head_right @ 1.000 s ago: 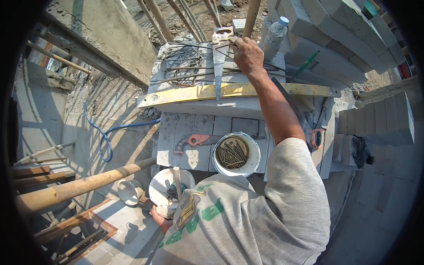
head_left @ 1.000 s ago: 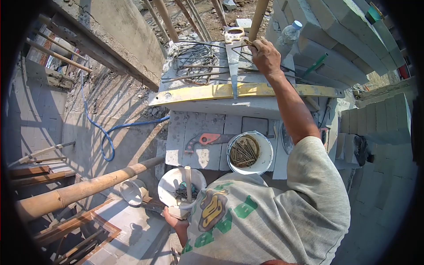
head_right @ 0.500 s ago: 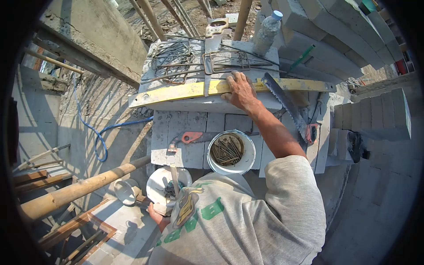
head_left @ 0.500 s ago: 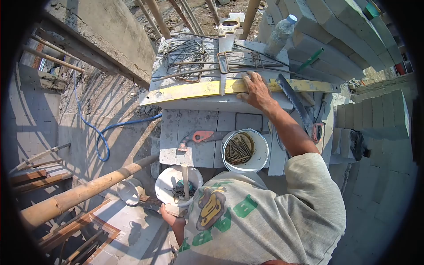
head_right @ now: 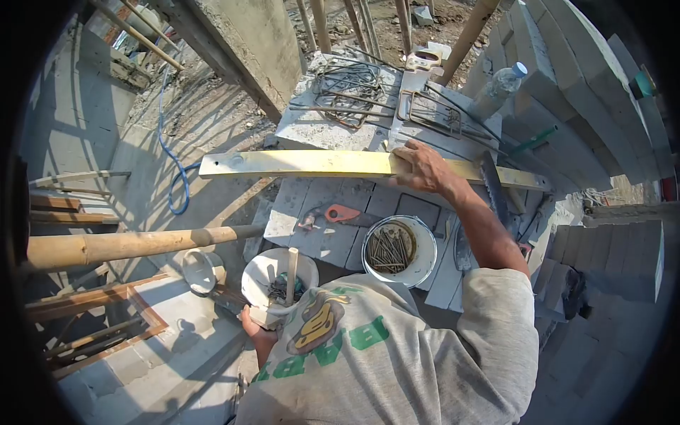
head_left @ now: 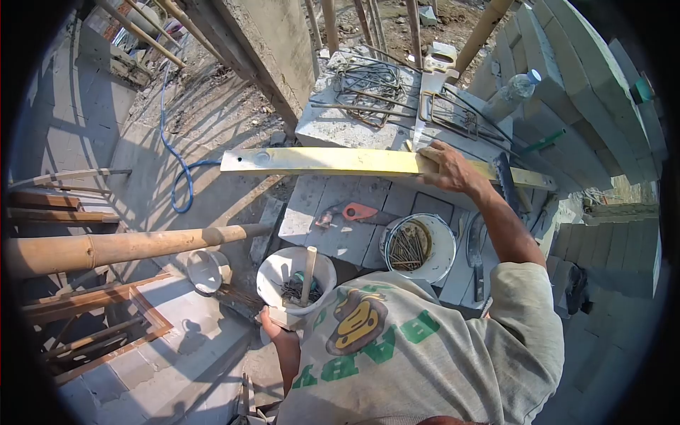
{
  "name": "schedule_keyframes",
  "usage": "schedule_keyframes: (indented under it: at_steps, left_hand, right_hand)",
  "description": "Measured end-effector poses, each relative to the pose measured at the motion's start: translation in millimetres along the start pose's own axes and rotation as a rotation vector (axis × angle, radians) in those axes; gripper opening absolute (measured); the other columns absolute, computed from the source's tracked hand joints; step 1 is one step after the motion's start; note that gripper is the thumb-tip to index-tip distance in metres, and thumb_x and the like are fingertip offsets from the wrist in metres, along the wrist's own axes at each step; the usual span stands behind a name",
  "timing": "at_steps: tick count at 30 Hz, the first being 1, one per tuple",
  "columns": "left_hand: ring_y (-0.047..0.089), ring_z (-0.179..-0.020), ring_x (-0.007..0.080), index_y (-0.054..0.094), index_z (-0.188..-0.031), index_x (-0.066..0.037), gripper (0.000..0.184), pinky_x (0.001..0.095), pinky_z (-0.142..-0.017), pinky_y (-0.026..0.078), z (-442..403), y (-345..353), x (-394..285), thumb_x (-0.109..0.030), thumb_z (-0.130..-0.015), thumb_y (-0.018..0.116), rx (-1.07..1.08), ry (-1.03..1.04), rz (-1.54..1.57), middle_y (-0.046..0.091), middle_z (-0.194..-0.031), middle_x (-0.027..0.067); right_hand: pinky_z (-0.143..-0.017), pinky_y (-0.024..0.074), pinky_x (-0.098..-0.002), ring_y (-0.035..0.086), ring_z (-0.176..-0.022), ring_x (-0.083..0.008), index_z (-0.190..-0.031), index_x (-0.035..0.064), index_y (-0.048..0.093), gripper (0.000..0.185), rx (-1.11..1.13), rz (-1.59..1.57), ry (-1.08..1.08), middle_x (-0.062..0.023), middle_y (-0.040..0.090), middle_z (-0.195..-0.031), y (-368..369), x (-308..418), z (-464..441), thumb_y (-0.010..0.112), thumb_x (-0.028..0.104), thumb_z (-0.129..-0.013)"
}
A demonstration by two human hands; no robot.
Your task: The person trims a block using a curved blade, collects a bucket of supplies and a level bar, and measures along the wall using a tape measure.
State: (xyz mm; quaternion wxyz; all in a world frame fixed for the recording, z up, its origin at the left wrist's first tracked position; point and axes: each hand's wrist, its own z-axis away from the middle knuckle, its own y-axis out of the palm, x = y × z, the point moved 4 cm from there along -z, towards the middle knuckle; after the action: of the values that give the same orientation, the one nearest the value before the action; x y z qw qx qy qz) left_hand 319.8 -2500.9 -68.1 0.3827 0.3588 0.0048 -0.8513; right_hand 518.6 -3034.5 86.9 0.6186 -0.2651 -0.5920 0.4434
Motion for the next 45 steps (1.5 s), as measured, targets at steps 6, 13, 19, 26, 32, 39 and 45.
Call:
schedule_keyframes:
  at_steps: [6,13,19,26,32,39,45]
  left_hand:
    - [0.057,-0.088,0.0248,0.054,-0.096,-0.013,0.036,0.0418,-0.078,0.045,-13.7,-11.2,8.3,-0.047,-0.085,0.05,0.036,0.057,0.019,0.057,-0.094,0.0056]
    - [0.058,-0.083,0.0209,0.055,-0.097,-0.012,0.026,0.0344,-0.075,0.047,26.4,18.1,0.4,-0.035,-0.086,0.053,0.05,0.067,0.285,0.058,-0.09,0.0043]
    - [0.06,-0.082,0.02,0.056,-0.102,-0.01,0.029,0.0352,-0.074,0.049,17.4,-23.8,28.7,-0.033,-0.084,0.056,-0.071,0.106,0.421,0.059,-0.09,0.0051]
    - [0.06,-0.076,0.0192,0.055,-0.098,-0.01,0.026,0.0356,-0.069,0.05,40.7,-76.3,37.3,-0.032,-0.085,0.057,-0.189,0.181,0.547,0.059,-0.083,0.0046]
    - [0.06,-0.073,0.0177,0.056,-0.096,-0.007,0.026,0.0316,-0.067,0.049,49.1,-132.9,28.2,-0.03,-0.083,0.06,-0.287,0.17,0.694,0.058,-0.081,0.0036]
    - [0.059,-0.082,0.0203,0.054,-0.098,-0.01,0.027,0.0356,-0.074,0.048,51.5,-206.7,25.3,-0.033,-0.083,0.059,-0.244,0.152,0.799,0.057,-0.088,0.0049]
    - [0.057,-0.085,0.0186,0.054,-0.102,-0.01,0.033,0.0343,-0.074,0.047,45.2,-257.8,24.0,-0.033,-0.081,0.062,-0.207,0.15,0.85,0.055,-0.091,0.0038]
  right_hand:
    - [-0.083,0.0427,-0.0415,0.053,-0.096,-0.0311,-0.112,0.0,0.057,0.066,-0.036,-0.201,-0.166,-0.0154,0.054,-0.097,-21.7,78.0,-7.3,0.074,0.044,-0.066]
    - [-0.076,0.0447,-0.0355,0.055,-0.085,-0.0279,-0.104,-0.0024,0.057,0.064,-0.252,-0.214,-0.354,-0.0133,0.054,-0.091,-43.8,162.0,-34.4,0.077,0.037,-0.057]
    - [-0.081,0.0416,-0.0313,0.051,-0.091,-0.0186,-0.113,-0.0024,0.053,0.062,-0.427,-0.256,-0.398,-0.01,0.056,-0.099,-89.0,227.5,-39.0,0.073,0.032,-0.065]
    - [-0.088,0.0391,-0.0309,0.05,-0.096,-0.0188,-0.122,-0.0011,0.047,0.054,-0.752,-0.098,-0.449,-0.0085,0.055,-0.104,-161.3,262.8,-22.7,0.065,0.027,-0.081]
    - [-0.088,0.0418,-0.0347,0.053,-0.099,-0.0215,-0.129,0.0008,0.045,0.062,-0.294,-0.153,-0.351,-0.0139,0.054,-0.109,-216.6,276.6,-8.6,0.062,0.037,-0.082]
    - [-0.089,0.042,-0.0437,0.055,-0.103,-0.0304,-0.132,0.0036,0.044,0.083,-0.512,0.175,-0.518,-0.0211,0.055,-0.11,-98.8,478.1,10.1,0.065,0.052,-0.068]
    - [-0.092,0.0399,-0.0491,0.054,-0.107,-0.0363,-0.135,0.0054,0.043,0.097,-0.489,0.193,-0.61,-0.0252,0.055,-0.113,-29.6,619.1,9.5,0.064,0.064,-0.061]
